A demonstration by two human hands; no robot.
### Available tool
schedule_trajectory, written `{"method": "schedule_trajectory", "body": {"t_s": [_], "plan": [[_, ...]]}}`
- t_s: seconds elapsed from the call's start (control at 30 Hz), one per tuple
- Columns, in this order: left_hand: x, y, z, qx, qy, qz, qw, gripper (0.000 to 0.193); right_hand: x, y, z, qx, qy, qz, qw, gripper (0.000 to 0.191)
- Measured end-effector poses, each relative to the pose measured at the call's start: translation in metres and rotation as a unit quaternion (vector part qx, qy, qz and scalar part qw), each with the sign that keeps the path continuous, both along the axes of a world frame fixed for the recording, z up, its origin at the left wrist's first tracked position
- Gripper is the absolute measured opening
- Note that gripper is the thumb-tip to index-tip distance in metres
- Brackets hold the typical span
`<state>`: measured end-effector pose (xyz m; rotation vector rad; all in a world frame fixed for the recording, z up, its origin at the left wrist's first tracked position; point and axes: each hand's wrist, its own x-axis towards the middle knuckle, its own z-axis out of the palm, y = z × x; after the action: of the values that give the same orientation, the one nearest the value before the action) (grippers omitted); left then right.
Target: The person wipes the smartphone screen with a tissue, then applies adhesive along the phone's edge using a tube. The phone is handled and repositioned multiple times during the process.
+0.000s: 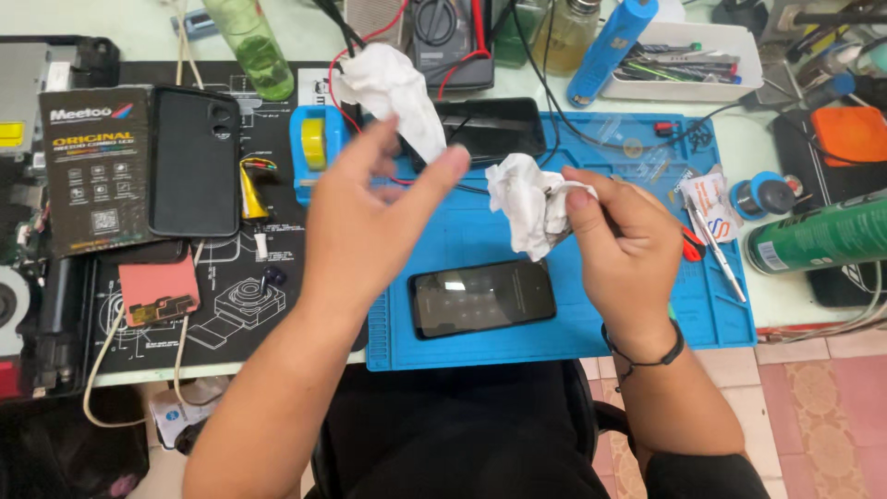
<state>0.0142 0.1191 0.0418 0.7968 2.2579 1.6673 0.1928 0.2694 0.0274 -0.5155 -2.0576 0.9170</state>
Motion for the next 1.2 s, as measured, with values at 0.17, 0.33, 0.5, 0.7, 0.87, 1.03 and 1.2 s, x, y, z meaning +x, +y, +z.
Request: {"method": "schedule_trajectory", "body": {"t_s": [0.17,0.33,0.5,0.7,0.87,1.03,1.2], "plan": [[0.038,0.000,-0.027,0.118,-0.283,-0.249,0.919,0.044,0.001,-0.018,-0.004,-0.036,-0.025,0.021,0.999,0.018],[0.025,-0.021,-0.046,0.238,-0.365,-0.215,0.874,0.027,0.001,-0.013,-0.022,-0.445,0.123,0.159,0.873,0.016],[0.022,-0.032,-0.049,0.272,-0.405,-0.210,0.847,0.026,0.009,0.000,-0.041,-0.512,0.149,0.208,0.820,0.017],[0.016,-0.035,-0.045,0.317,-0.387,-0.151,0.852,0.024,0.012,0.004,-0.049,-0.519,0.186,0.168,0.817,0.016],[0.014,-0.035,-0.046,0.336,-0.373,-0.103,0.859,0.019,0.014,0.005,-0.051,-0.525,0.156,0.152,0.823,0.020],[0.020,-0.033,-0.050,0.346,-0.382,-0.124,0.848,0.024,0.015,0.004,-0.056,-0.493,0.136,0.273,0.815,0.052],[0.030,-0.035,-0.056,0.328,-0.408,-0.138,0.841,0.027,0.019,0.009,-0.058,-0.477,-0.024,0.371,0.797,0.091]]}}
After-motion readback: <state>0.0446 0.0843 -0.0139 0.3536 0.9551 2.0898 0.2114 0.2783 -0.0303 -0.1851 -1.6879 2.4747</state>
